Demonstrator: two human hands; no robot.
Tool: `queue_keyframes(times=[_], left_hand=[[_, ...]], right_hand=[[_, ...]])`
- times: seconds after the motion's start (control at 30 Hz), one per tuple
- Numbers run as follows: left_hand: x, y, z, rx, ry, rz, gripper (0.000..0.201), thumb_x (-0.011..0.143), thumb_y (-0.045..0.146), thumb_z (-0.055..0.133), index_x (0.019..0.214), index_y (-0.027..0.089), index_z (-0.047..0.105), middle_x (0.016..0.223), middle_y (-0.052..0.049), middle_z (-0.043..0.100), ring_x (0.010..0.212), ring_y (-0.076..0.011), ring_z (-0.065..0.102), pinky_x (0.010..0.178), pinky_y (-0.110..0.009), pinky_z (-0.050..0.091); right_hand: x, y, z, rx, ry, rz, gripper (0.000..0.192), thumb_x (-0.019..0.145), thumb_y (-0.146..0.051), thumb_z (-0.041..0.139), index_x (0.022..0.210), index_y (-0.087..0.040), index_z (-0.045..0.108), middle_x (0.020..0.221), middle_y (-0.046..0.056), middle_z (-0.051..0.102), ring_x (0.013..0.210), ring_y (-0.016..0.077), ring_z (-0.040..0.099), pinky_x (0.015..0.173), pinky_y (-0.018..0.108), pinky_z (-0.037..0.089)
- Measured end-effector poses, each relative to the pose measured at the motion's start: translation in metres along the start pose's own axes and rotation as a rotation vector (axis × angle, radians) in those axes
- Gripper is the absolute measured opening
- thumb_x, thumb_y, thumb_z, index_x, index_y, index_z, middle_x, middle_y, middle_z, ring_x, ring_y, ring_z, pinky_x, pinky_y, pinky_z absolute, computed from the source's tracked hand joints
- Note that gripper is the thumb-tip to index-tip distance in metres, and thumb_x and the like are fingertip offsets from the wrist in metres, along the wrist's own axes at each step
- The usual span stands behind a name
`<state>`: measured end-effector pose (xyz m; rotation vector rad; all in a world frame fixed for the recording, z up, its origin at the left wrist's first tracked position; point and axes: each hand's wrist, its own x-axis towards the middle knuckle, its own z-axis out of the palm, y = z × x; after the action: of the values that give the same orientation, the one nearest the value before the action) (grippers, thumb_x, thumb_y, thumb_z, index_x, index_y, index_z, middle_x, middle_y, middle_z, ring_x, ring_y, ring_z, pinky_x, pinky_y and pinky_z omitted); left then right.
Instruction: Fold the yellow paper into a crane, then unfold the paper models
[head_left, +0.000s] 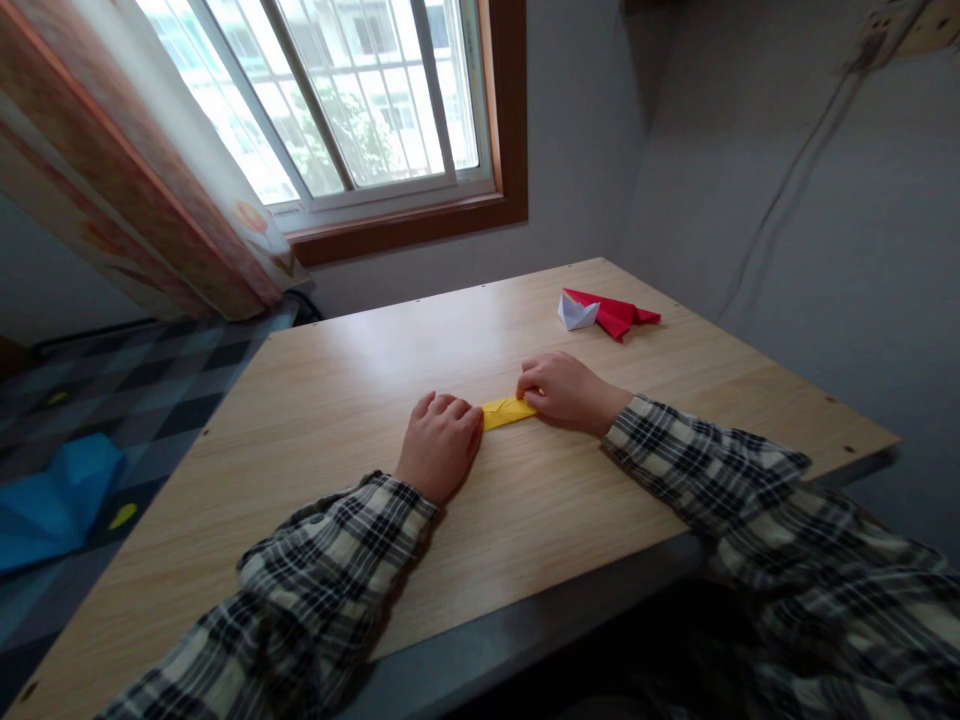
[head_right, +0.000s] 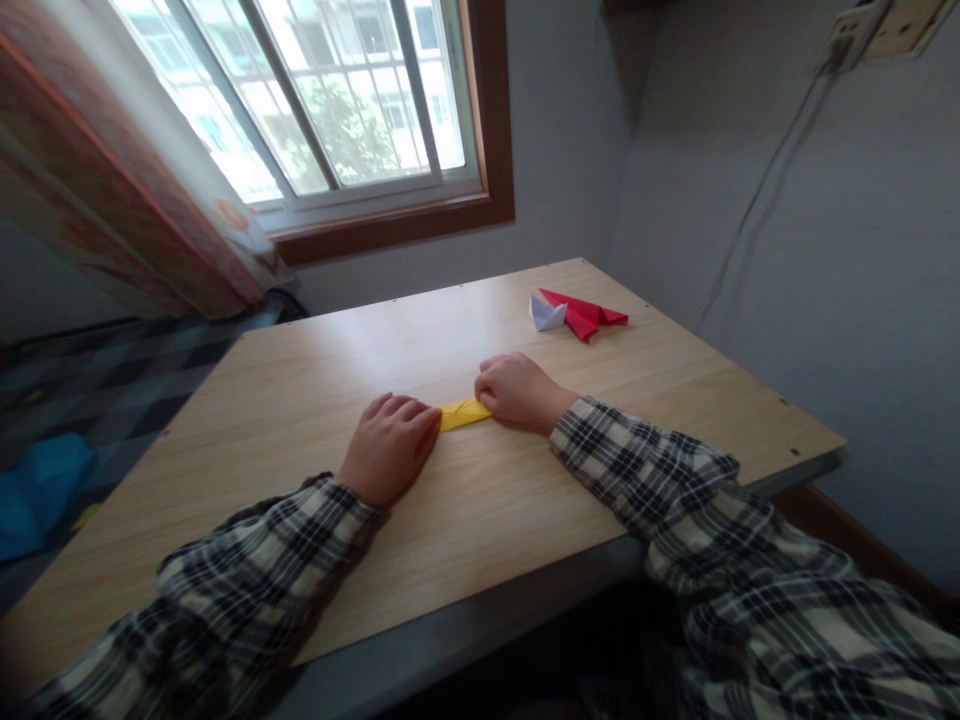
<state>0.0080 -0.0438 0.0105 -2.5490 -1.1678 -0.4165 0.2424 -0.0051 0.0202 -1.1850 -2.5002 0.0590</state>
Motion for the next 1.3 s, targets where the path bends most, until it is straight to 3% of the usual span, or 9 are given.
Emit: queue_keyframes(times=[0.17, 0.33, 0.53, 1.03, 1.3], left_hand=[[0.0, 0.0, -0.001, 0.009, -0.001, 0.015, 0.022, 0.1, 0.026, 0.05, 0.095, 0.021, 0.07, 0.093, -0.008, 0.072, 0.094, -0.0272, 0.061, 0.095, -0.05, 0.045], [0.001, -0.001, -0.001, -0.012, 0.01, 0.024, 0.021, 0.1, 0.026, 0.05, 0.096, 0.021, 0.07, 0.096, -0.009, 0.072, 0.098, -0.0284, 0.061, 0.095, -0.05, 0.046], [0.0, -0.002, 0.001, -0.022, 0.051, 0.046, 0.02, 0.099, 0.025, 0.05, 0.095, 0.02, 0.069, 0.098, -0.009, 0.073, 0.103, -0.0291, 0.061, 0.097, -0.051, 0.046], [0.001, -0.003, 0.001, -0.033, 0.021, 0.066, 0.021, 0.1, 0.029, 0.049, 0.093, 0.02, 0.067, 0.093, -0.008, 0.07, 0.094, -0.0275, 0.059, 0.092, -0.048, 0.048], [0.001, -0.005, 0.006, -0.181, 0.062, 0.149, 0.018, 0.101, 0.025, 0.048, 0.11, 0.018, 0.062, 0.114, -0.01, 0.069, 0.107, -0.0258, 0.059, 0.098, -0.045, 0.05]], right_hand=[[0.0, -0.001, -0.002, -0.096, 0.036, 0.055, 0.025, 0.089, -0.016, 0.052, 0.077, -0.016, 0.074, 0.084, 0.009, 0.068, 0.08, 0.0202, 0.053, 0.076, 0.036, 0.033], [0.001, -0.003, 0.006, -0.001, 0.14, 0.053, 0.023, 0.092, -0.015, 0.052, 0.097, -0.018, 0.075, 0.098, 0.01, 0.068, 0.097, 0.0232, 0.054, 0.086, 0.037, 0.034], [0.003, -0.01, 0.014, 0.05, 0.082, 0.023, 0.025, 0.099, -0.032, 0.055, 0.099, -0.019, 0.076, 0.101, 0.009, 0.069, 0.096, 0.0223, 0.055, 0.087, 0.036, 0.034], [0.007, -0.008, 0.018, 0.044, 0.064, 0.02, 0.013, 0.091, -0.029, 0.067, 0.091, -0.019, 0.075, 0.099, 0.007, 0.069, 0.095, 0.0215, 0.056, 0.082, 0.034, 0.035], [0.006, -0.009, 0.017, 0.068, 0.074, 0.011, 0.01, 0.09, -0.023, 0.065, 0.091, -0.018, 0.074, 0.097, 0.007, 0.068, 0.093, 0.0207, 0.055, 0.082, 0.034, 0.035]])
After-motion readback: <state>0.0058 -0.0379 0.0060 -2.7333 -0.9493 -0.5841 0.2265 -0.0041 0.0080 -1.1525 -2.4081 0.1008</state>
